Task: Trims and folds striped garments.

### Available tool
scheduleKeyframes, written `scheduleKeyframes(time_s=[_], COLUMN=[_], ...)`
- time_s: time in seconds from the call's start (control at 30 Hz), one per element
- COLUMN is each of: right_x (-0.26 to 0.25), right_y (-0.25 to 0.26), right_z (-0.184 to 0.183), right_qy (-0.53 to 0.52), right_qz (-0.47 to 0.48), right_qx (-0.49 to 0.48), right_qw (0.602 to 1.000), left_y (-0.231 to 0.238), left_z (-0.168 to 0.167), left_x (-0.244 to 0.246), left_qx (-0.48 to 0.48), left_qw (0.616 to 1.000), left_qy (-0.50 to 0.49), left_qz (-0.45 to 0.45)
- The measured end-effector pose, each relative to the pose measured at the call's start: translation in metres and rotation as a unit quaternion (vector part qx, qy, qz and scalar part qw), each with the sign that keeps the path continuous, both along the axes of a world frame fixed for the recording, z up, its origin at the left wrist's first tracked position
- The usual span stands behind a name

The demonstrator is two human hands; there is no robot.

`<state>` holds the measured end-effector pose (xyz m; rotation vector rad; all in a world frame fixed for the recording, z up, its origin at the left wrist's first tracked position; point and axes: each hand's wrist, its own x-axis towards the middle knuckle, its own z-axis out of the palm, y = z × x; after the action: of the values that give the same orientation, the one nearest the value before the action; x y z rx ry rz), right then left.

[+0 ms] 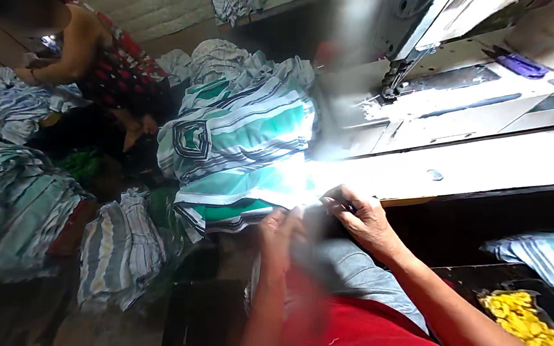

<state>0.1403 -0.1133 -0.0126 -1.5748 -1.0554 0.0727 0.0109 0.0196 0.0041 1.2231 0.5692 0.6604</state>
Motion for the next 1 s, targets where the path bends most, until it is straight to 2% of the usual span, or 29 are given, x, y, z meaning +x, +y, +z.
scheduleKeyframes(time_s=[0.03,0.1,0.13,0.17,0.27,0.37,0.53,0.63,0.77,1.0], right_x=[0.000,0.002,0.003,0.003,0.003,0.000,-0.004,-0.009,-0.015,-0.028], right_y=[0.000,-0.002,-0.003,-0.004,-0.005,-0.002,0.007,0.012,0.023,0.035], right_z=[0.001,0.002,0.002,0.002,0.003,0.009,0.011,0.010,0.005,0.000], right_qy=[-0.012,-0.018,-0.018,-0.017,-0.023,-0.003,0.040,0.035,0.016,0.001], right_qz=[0.006,0.010,0.011,0.013,0.007,-0.009,0.012,0.014,0.017,-0.023], right_qx=[-0.002,-0.020,-0.032,-0.045,-0.082,-0.104,-0.049,0.001,0.025,-0.001], right_qw=[1.000,1.000,0.999,0.999,0.996,0.994,0.998,0.999,0.999,1.000], left_y=[0.006,0.023,0.033,0.043,0.063,0.065,0.049,0.041,0.040,0.034], left_z=[0.004,0.011,0.014,0.016,0.021,0.022,0.021,0.021,0.020,0.026], left_x=[0.001,-0.001,-0.002,-0.002,0.003,0.008,0.004,0.004,0.008,0.007], left_qx=[0.083,0.248,0.290,0.286,0.139,0.071,-0.005,-0.005,0.095,-0.029], left_qw=[0.996,0.965,0.950,0.951,0.988,0.995,1.000,1.000,0.993,0.999], left_qy=[0.005,0.043,0.063,0.070,0.039,0.020,-0.014,-0.015,-0.024,-0.026], left_qz=[0.023,0.077,0.092,0.093,0.062,0.072,0.011,0.015,0.060,0.037])
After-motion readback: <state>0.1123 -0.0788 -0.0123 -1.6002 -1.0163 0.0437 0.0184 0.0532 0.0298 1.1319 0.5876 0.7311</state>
